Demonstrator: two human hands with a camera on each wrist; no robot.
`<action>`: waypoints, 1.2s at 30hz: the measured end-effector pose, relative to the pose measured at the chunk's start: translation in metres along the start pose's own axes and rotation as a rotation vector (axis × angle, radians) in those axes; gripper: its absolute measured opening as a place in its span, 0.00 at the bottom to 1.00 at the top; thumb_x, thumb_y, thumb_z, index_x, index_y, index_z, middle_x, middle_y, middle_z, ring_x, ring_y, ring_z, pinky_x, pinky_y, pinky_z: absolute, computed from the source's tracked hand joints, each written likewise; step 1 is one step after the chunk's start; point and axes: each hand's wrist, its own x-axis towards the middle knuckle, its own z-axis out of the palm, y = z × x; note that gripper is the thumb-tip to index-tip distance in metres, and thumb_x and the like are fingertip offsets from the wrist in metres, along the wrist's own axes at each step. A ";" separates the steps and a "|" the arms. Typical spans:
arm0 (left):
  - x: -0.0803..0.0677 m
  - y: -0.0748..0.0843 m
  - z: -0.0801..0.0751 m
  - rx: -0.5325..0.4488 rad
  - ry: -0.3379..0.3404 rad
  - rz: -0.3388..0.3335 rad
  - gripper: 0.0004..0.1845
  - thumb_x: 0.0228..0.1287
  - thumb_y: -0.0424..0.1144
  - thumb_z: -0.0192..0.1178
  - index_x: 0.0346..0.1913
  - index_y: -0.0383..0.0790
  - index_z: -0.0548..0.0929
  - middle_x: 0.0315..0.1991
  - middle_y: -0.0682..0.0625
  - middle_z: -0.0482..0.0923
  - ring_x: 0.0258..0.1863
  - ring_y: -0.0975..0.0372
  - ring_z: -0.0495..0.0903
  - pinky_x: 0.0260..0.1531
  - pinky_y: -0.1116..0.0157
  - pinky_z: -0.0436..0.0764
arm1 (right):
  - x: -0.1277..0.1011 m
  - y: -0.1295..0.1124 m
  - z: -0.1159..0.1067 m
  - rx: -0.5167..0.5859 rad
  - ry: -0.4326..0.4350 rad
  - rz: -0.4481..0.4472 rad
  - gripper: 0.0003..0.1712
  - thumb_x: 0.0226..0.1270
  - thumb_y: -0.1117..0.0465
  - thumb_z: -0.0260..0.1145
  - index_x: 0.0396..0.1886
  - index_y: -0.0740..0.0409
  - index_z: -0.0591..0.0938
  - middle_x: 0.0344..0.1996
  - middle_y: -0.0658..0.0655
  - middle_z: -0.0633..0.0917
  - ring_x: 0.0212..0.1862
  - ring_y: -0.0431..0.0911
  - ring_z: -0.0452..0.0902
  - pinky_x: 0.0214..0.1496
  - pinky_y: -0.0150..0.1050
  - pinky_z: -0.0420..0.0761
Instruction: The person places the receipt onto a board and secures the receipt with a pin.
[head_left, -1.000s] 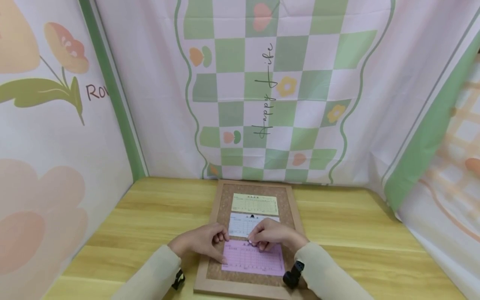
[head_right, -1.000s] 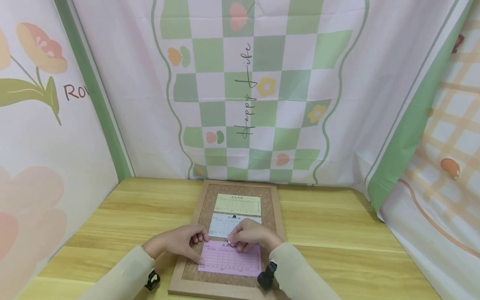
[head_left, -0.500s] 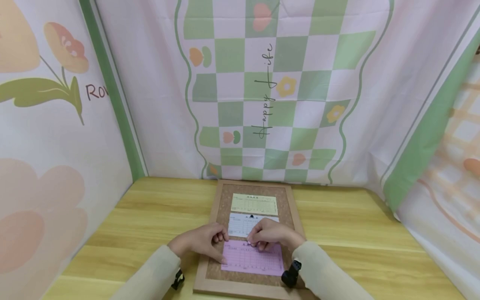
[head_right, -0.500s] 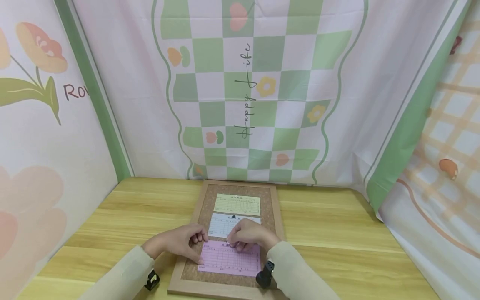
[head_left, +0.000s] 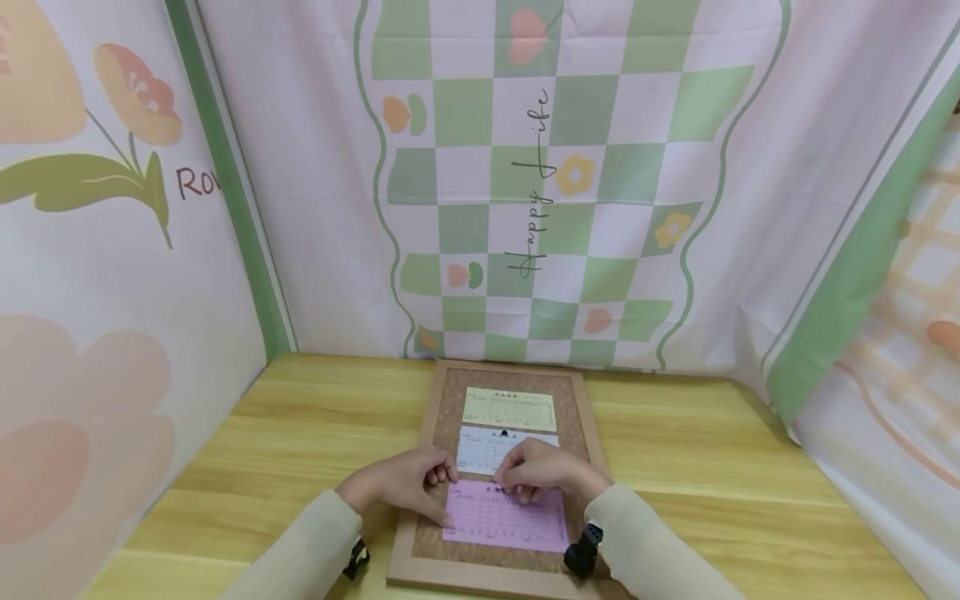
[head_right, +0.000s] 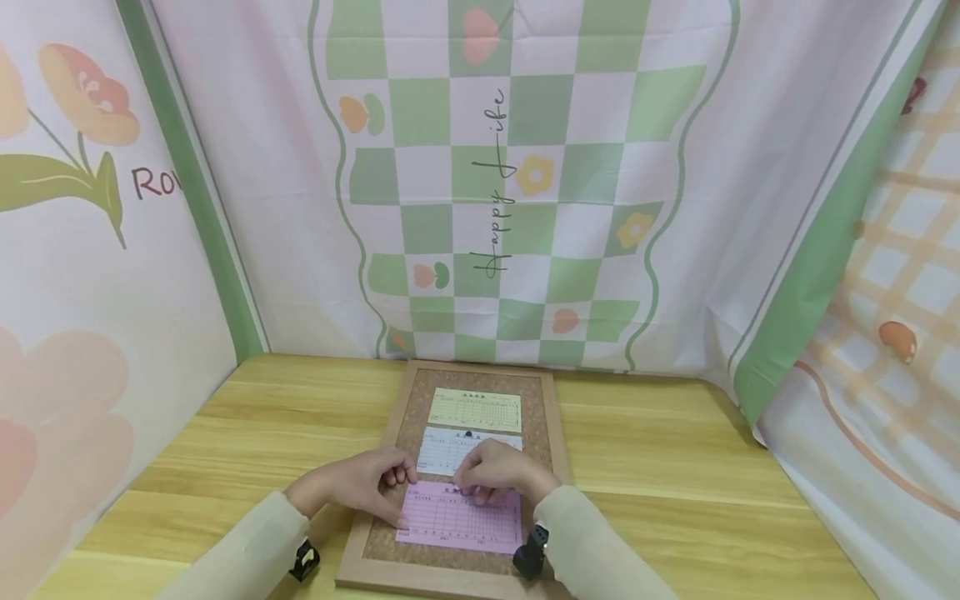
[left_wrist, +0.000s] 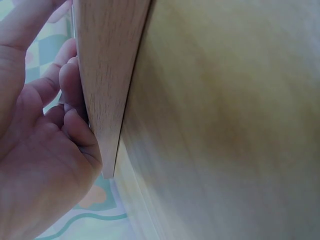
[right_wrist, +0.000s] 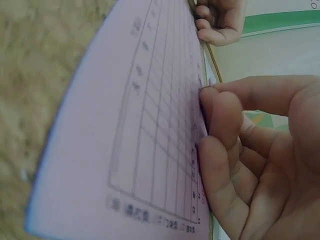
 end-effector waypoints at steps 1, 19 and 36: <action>0.000 0.000 0.000 -0.002 0.000 0.000 0.24 0.49 0.41 0.80 0.45 0.44 0.77 0.39 0.52 0.71 0.38 0.65 0.68 0.41 0.68 0.71 | 0.000 0.000 0.000 -0.002 -0.002 -0.004 0.04 0.65 0.65 0.66 0.34 0.60 0.86 0.24 0.52 0.83 0.22 0.40 0.75 0.24 0.32 0.76; -0.001 0.003 0.000 -0.011 -0.007 -0.003 0.24 0.49 0.40 0.80 0.46 0.44 0.77 0.38 0.52 0.71 0.38 0.65 0.67 0.40 0.69 0.70 | 0.000 0.004 0.001 -0.022 -0.008 -0.013 0.02 0.65 0.65 0.67 0.34 0.60 0.83 0.25 0.53 0.82 0.22 0.42 0.76 0.24 0.33 0.75; 0.001 0.000 0.000 -0.004 -0.006 -0.003 0.24 0.49 0.41 0.80 0.46 0.44 0.77 0.38 0.52 0.71 0.38 0.65 0.68 0.41 0.69 0.70 | -0.001 -0.003 0.004 -0.103 0.015 0.003 0.03 0.63 0.63 0.69 0.32 0.57 0.83 0.22 0.53 0.83 0.21 0.42 0.76 0.24 0.34 0.76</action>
